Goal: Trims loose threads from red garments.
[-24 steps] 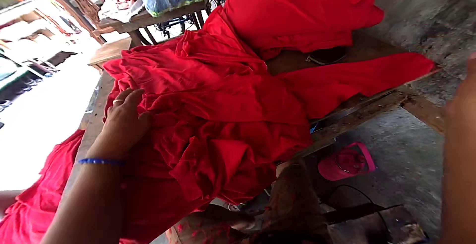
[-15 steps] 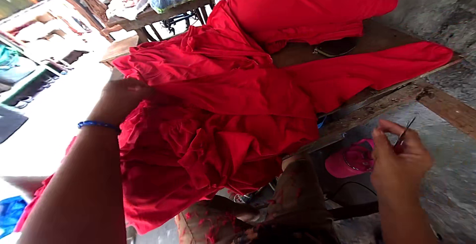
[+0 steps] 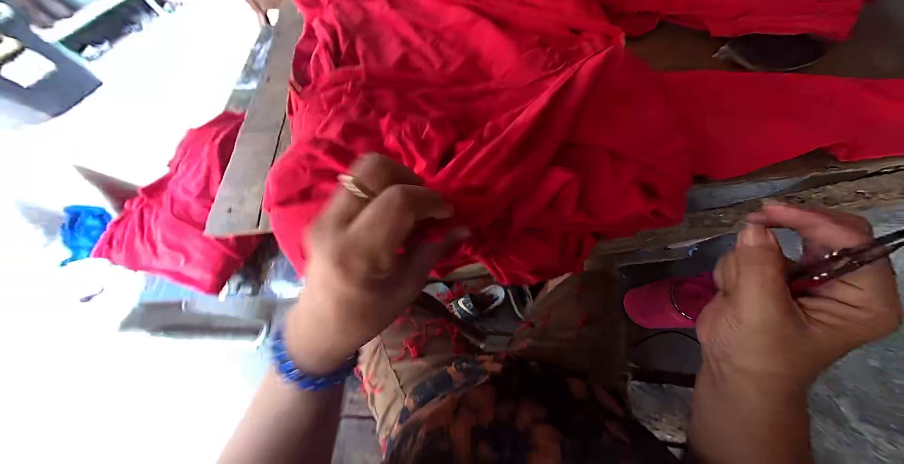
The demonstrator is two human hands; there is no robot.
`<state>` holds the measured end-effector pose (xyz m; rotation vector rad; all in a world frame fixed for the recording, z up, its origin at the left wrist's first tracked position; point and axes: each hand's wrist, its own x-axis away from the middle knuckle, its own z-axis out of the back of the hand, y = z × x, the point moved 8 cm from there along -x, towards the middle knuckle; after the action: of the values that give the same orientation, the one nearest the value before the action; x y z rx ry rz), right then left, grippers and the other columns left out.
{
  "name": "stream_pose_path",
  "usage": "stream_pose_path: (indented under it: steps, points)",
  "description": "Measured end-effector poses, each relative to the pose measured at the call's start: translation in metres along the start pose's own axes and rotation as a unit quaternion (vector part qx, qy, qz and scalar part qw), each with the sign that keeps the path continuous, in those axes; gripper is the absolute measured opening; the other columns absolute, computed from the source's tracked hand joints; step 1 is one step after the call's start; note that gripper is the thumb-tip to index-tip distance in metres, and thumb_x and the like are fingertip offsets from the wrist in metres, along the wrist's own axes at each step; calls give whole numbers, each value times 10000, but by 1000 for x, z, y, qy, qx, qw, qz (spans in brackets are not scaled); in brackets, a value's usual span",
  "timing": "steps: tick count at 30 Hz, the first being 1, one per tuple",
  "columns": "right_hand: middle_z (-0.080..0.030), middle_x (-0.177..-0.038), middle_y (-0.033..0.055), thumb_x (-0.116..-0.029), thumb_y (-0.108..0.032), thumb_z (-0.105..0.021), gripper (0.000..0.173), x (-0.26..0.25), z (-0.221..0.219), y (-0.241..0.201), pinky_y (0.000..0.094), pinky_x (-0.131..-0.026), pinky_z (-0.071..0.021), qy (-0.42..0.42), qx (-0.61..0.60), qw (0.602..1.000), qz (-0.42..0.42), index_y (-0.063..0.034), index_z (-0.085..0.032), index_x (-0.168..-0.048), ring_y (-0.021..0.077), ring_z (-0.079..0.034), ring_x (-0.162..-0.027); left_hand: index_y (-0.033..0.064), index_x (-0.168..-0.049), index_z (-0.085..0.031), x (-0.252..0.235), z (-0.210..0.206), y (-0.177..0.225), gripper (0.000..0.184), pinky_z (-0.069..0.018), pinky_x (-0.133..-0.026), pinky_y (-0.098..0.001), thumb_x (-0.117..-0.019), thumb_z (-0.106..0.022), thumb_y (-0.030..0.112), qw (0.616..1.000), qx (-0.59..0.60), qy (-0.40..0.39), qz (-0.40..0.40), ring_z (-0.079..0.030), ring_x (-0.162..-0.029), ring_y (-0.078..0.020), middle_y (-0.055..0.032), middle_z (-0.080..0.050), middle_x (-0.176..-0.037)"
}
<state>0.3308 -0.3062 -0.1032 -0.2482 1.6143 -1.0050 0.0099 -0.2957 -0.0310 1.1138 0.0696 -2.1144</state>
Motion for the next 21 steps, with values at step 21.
stream_pose_path:
  steps: [21]
  points:
    - [-653, -820, -63, -870, 25, -722, 232, 72, -158, -27, 130, -587, -529, -215, -181, 946, -163, -96, -629, -1044, -18, -600, -657, -42, -996, -711, 80, -45, -21, 109, -575, -683, -184, -898, -737, -1, 928, 290, 118, 202, -642, -759, -50, -37, -661, -897]
